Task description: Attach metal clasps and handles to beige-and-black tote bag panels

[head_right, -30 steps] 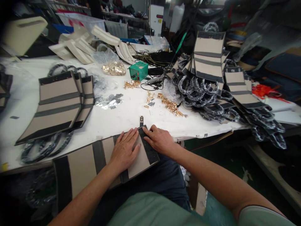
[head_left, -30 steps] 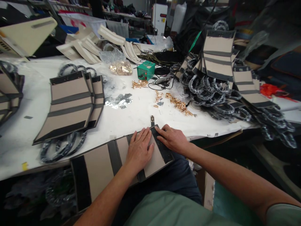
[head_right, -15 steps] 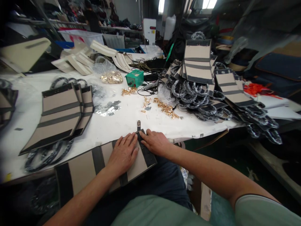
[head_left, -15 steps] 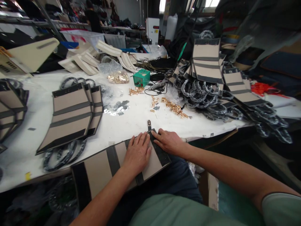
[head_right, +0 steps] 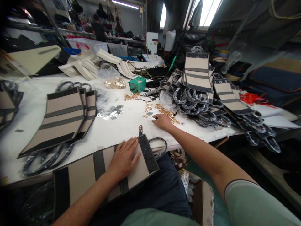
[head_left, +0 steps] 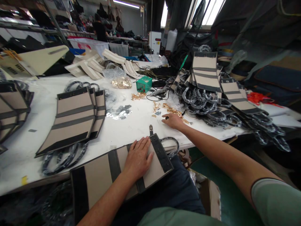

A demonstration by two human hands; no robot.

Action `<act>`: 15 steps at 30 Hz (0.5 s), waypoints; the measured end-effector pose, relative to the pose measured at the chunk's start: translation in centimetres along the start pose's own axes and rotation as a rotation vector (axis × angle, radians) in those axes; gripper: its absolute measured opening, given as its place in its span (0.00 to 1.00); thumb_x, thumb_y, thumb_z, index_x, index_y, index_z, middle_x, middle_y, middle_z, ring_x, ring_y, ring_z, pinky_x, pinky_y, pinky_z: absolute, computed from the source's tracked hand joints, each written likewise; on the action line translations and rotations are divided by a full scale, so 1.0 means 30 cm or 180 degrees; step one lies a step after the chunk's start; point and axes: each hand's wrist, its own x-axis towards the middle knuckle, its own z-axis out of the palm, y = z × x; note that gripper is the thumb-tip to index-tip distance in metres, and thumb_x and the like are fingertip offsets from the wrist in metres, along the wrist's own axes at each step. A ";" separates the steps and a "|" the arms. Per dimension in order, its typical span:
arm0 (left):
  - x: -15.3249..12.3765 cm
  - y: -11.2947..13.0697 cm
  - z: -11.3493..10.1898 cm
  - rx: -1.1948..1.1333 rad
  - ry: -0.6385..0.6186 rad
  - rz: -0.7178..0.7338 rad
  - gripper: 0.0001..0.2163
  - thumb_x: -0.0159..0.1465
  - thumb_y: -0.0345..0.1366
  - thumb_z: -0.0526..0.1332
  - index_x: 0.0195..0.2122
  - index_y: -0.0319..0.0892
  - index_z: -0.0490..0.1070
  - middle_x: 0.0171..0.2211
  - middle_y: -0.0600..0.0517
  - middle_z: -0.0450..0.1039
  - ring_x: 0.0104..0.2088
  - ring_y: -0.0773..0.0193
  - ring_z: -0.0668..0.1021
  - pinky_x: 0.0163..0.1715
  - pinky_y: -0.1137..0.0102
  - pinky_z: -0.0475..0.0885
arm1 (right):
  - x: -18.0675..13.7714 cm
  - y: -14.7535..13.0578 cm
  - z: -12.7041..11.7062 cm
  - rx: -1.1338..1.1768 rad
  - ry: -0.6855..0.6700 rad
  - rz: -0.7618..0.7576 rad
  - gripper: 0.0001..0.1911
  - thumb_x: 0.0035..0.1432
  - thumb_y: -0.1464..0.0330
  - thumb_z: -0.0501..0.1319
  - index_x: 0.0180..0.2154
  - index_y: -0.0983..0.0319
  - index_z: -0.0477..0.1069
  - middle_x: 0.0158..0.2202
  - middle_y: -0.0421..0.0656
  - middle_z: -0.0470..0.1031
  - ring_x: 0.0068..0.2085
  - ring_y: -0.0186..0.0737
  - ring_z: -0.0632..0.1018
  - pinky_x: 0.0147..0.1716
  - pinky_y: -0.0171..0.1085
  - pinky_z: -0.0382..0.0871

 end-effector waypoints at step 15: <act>-0.001 0.004 0.000 -0.0131 0.0045 -0.0125 0.26 0.70 0.45 0.52 0.68 0.43 0.60 0.70 0.48 0.59 0.69 0.54 0.61 0.69 0.53 0.52 | 0.211 0.003 0.020 0.0293 0.0206 0.0542 0.15 0.55 0.65 0.67 0.44 0.62 0.81 0.42 0.49 0.82 0.40 0.43 0.80 0.39 0.35 0.72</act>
